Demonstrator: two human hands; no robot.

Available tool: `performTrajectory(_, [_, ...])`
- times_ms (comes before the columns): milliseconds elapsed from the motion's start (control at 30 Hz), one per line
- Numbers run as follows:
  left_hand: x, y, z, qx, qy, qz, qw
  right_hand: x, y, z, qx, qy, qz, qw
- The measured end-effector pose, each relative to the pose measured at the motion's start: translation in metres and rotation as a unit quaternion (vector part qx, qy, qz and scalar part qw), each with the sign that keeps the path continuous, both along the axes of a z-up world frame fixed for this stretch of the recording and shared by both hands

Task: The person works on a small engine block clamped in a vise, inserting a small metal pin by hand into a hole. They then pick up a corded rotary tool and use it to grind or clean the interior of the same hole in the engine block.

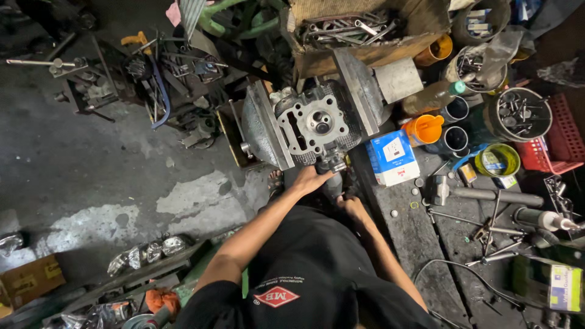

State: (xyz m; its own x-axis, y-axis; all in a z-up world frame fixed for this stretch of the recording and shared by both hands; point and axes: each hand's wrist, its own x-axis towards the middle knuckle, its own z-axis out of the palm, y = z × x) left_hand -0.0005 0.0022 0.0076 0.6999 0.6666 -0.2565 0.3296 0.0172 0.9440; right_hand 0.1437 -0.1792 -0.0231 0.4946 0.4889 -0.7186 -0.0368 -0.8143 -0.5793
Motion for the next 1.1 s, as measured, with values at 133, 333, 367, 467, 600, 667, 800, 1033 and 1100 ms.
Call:
performTrajectory(133, [0.004, 0.004, -0.002, -0.016, 0.031, -0.003, 0.999, 0.0, 0.004, 0.002, 0.013, 0.015, -0.017, 1.0])
performTrajectory(333, [0.004, 0.005, -0.012, 0.001, 0.075, -0.016, 0.997, -0.003, 0.006, 0.002, 0.042, 0.02, -0.021, 0.999])
performTrajectory(367, [0.005, 0.005, -0.014, 0.003, 0.063, -0.022, 0.998, -0.002, 0.005, 0.002, 0.041, 0.027, -0.032, 0.998])
performTrajectory(467, [0.006, -0.002, -0.027, 0.002, 0.039, -0.039, 0.998, 0.0, -0.005, 0.004, 0.04, 0.015, -0.012, 0.999])
performTrajectory(600, [0.011, 0.011, -0.037, 0.012, 0.074, -0.064, 0.995, 0.004, 0.006, 0.002, 0.041, -0.004, 0.001, 0.999])
performTrajectory(667, [0.007, -0.001, -0.042, 0.009, 0.054, -0.057, 0.997, 0.0, -0.004, 0.001, 0.036, 0.01, -0.006, 0.999])
performTrajectory(800, [0.011, 0.005, -0.038, 0.012, -0.049, -0.034, 0.998, 0.004, 0.007, 0.001, 0.041, -0.004, 0.005, 0.999])
performTrajectory(1033, [0.012, 0.007, -0.043, 0.0, 0.031, -0.055, 0.998, 0.002, 0.0, 0.001, 0.045, -0.001, -0.008, 0.999])
performTrajectory(1100, [0.012, 0.008, -0.047, 0.01, 0.024, -0.058, 0.998, 0.003, 0.001, 0.002, 0.051, 0.005, -0.012, 0.999])
